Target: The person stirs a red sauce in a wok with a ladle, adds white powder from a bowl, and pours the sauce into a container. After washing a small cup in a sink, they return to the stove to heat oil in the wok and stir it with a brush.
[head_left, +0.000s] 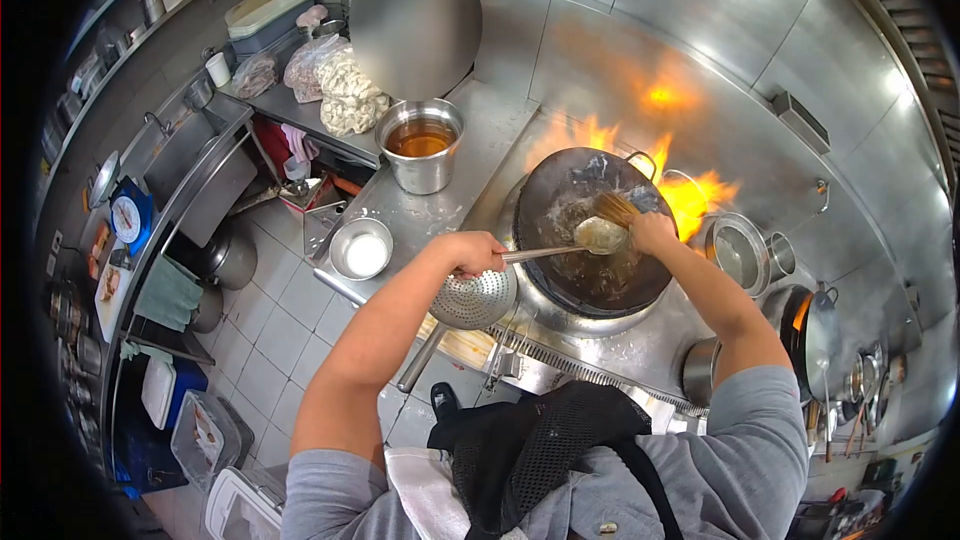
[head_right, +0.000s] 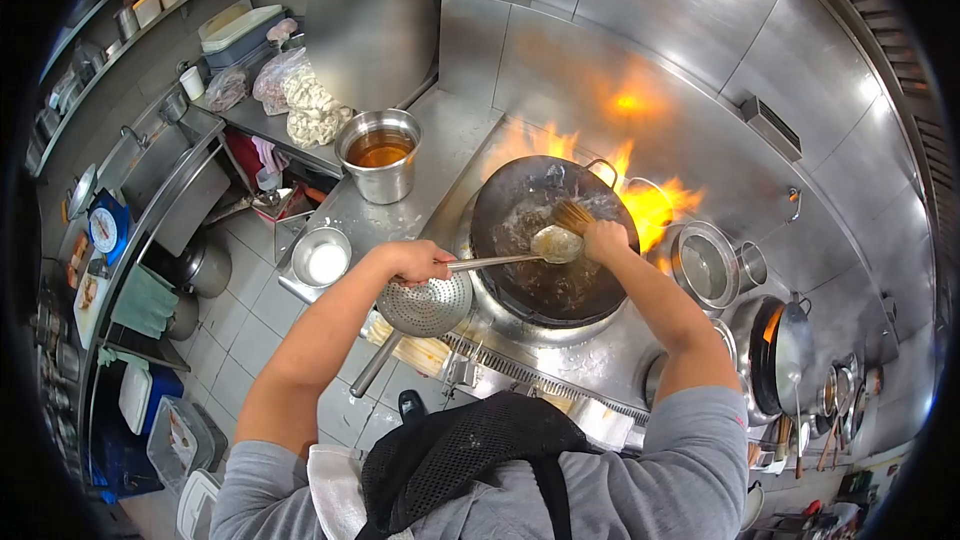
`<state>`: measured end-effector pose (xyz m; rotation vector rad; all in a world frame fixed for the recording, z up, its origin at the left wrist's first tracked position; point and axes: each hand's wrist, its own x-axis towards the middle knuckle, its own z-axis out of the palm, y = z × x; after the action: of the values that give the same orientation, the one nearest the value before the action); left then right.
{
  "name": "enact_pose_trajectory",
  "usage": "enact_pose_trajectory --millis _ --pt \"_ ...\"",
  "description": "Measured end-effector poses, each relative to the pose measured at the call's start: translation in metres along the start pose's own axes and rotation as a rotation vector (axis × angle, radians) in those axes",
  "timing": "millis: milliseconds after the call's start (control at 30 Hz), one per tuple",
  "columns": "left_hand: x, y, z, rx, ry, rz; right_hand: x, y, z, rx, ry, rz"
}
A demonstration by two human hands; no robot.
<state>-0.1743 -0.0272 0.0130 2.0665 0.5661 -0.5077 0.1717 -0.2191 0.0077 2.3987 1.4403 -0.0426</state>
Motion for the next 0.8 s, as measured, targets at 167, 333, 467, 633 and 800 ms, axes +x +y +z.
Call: enact_pose_trajectory --millis 167,333,467,633,800 --pt "-0.001 0.012 -0.005 0.050 -0.044 -0.044 -0.011 -0.007 0.034 0.109 -0.099 -0.260" --pt "-0.005 0.017 -0.001 0.186 0.023 -0.011 -0.012 -0.011 0.003 -0.050 0.005 -0.048" --pt "-0.009 0.023 0.000 0.202 0.017 -0.029 -0.013 0.004 0.052 0.041 -0.011 -0.134" --pt "0.004 0.026 0.003 0.306 0.100 0.039 -0.020 -0.016 0.025 -0.053 -0.013 -0.056" --pt "-0.003 0.039 0.009 0.349 0.114 -0.015 -0.014 0.013 0.034 0.012 0.065 0.043"
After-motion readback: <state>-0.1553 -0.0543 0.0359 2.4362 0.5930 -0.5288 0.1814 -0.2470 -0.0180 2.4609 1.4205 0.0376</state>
